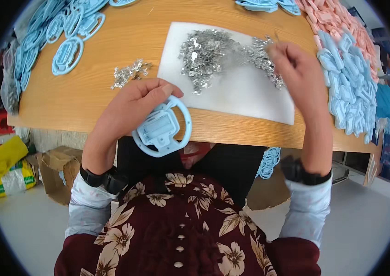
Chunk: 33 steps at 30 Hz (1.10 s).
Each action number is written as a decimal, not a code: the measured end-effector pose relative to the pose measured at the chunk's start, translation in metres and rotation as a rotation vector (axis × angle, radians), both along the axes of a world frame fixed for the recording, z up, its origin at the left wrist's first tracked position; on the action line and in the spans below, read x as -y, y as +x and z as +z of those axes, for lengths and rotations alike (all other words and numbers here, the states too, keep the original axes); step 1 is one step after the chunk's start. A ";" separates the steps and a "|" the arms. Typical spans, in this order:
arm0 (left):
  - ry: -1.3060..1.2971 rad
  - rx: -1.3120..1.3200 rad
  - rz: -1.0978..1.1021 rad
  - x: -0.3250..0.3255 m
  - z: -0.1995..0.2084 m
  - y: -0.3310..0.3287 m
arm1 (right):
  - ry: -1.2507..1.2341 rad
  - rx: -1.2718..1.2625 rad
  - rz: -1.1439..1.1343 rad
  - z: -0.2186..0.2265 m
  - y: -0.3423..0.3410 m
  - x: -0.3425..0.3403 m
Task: Manually assembling small silver metal components into blue plastic ring-shaped products at a manufacturing workstation.
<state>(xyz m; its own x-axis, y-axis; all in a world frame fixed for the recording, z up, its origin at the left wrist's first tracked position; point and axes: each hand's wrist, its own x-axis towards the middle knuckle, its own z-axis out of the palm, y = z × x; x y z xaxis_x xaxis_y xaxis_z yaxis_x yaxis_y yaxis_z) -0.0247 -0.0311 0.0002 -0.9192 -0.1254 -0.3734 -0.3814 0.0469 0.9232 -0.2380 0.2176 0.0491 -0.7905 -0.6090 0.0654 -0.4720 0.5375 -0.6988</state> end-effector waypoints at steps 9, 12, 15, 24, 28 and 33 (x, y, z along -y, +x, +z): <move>0.006 -0.212 0.077 -0.009 -0.004 0.006 | -0.226 0.776 0.058 -0.010 0.134 0.022; 0.034 -0.257 0.056 -0.018 0.003 0.020 | -0.294 0.949 0.176 -0.026 0.142 0.021; 0.118 -0.243 -0.030 -0.017 -0.001 0.031 | -0.208 0.885 0.180 -0.022 0.135 0.020; 0.087 -0.259 0.137 -0.013 -0.017 0.025 | -0.053 -0.136 0.024 -0.054 0.110 0.048; 0.083 -0.247 0.133 -0.012 -0.015 0.024 | 0.070 -0.297 0.003 -0.058 0.112 0.053; 0.076 -0.247 0.145 -0.014 -0.014 0.022 | -0.047 -0.220 -0.027 -0.057 0.105 0.044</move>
